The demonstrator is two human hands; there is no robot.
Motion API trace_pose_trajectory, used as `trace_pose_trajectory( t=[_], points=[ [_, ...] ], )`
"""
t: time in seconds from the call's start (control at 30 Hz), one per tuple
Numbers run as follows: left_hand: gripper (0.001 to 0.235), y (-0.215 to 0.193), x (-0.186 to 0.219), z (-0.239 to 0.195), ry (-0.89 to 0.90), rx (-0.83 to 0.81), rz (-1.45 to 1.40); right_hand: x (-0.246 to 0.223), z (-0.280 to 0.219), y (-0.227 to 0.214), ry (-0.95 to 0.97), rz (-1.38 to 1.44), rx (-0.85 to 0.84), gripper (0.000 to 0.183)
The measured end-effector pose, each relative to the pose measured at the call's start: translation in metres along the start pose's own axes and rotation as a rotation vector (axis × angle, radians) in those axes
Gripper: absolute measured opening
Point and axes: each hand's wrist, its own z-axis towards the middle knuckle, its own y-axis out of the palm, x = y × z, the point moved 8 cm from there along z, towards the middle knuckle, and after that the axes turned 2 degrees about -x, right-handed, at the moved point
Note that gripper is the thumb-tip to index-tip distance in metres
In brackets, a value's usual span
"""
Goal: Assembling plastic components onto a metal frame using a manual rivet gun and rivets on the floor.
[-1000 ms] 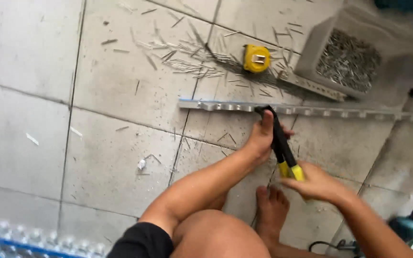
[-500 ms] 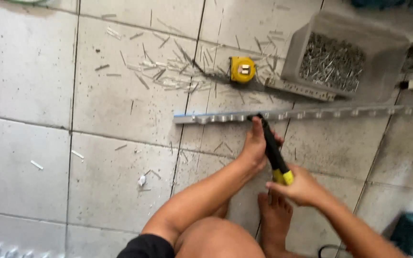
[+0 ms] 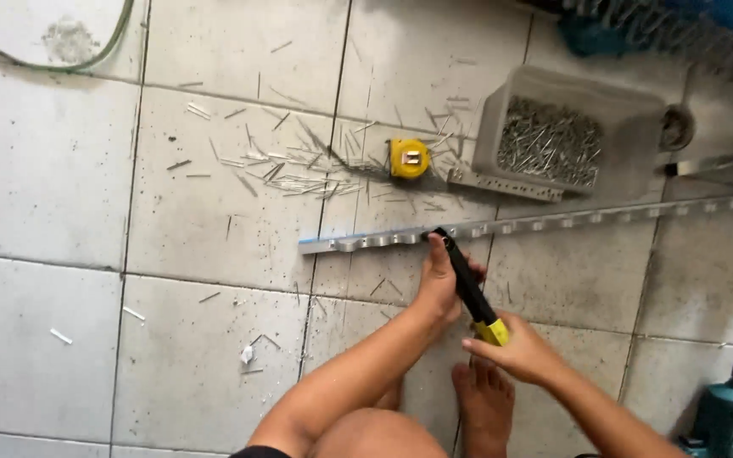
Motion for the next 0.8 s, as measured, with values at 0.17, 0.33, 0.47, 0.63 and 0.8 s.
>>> trace_pose_trajectory(
  t=[0.17,0.33,0.47,0.63,0.8],
  points=[
    [0.082,-0.029,-0.024,0.028,0.035,0.103,0.010,0.053,0.050,0.020,0.093,-0.170,0.192,0.030],
    [0.082,-0.020,-0.012,0.022,0.053,0.104,0.016,0.030,0.040,0.002,0.085,-0.132,0.221,0.025],
    [0.080,-0.031,-0.014,0.025,0.058,0.074,0.072,-0.050,-0.028,-0.029,-0.009,-0.395,-0.105,0.052],
    [0.079,-0.021,-0.015,0.017,0.078,0.077,0.032,-0.007,-0.010,-0.002,-0.056,-0.329,-0.164,0.045],
    [0.079,-0.022,-0.011,0.024,0.094,0.094,0.061,0.023,0.032,0.009,0.061,-0.256,0.092,0.043]
  ],
)
